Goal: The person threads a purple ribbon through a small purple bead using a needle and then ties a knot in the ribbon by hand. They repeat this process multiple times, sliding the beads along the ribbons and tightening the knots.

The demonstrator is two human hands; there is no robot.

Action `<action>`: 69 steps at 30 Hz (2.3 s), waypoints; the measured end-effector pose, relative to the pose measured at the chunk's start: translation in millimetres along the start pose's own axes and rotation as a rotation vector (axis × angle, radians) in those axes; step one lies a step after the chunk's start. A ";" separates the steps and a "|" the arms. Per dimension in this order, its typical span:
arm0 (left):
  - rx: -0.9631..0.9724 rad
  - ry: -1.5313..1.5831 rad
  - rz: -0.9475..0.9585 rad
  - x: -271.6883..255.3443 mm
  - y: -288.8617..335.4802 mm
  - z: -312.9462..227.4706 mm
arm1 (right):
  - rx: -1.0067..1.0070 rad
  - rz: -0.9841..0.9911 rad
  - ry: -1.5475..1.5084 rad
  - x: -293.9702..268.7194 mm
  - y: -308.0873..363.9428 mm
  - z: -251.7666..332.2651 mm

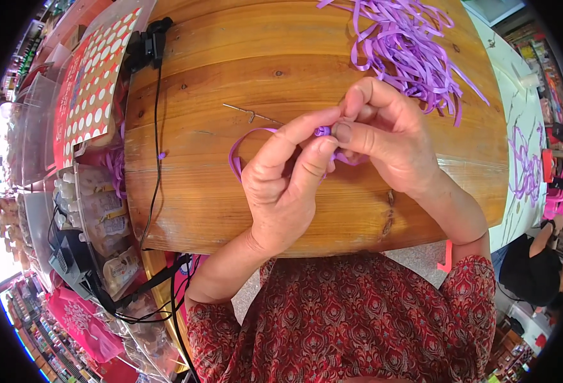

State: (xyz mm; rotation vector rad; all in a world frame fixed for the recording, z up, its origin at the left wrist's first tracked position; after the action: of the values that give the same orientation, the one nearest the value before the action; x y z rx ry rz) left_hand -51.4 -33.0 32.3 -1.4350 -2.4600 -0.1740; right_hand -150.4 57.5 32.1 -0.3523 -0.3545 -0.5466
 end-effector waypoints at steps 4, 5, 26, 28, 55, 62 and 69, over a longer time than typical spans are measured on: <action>-0.048 0.162 -0.058 -2.3 0.4 -6.2 | -0.474 0.065 0.761 4.8 -2.8 30.2; -0.035 0.115 -0.119 -9.1 -0.7 -8.3 | -0.482 0.062 0.761 4.1 0.2 34.8; 0.395 -0.020 -0.180 4.7 -2.8 -49.9 | -0.204 -0.144 -0.142 1.0 48.1 25.5; 0.378 0.062 -0.164 -1.1 -3.0 -70.7 | -0.156 -0.053 -0.018 -1.2 59.0 31.5; -0.326 0.040 0.212 30.4 9.7 4.2 | -0.533 0.083 0.724 -8.5 58.5 68.9; -0.119 -0.180 0.132 29.4 4.1 2.1 | -0.607 0.018 1.216 3.7 60.9 65.2; -0.085 -0.155 0.059 26.6 5.6 3.2 | -0.684 -0.028 1.284 3.1 60.6 64.2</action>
State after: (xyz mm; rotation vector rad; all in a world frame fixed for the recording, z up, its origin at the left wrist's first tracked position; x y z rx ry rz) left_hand -59.5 -7.3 37.1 -1.6116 -2.5568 -0.1626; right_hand -129.0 131.0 76.1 -0.5724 1.0939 -0.8038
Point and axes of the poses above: each hand's wrist, its own y-axis away from the middle knuckle, its own x-axis out of the palm, z = x × y, the point moved 6 cm from there along -y, towards the middle knuckle, and after that the axes turned 14 degrees about -x, right-handed, at the moved point
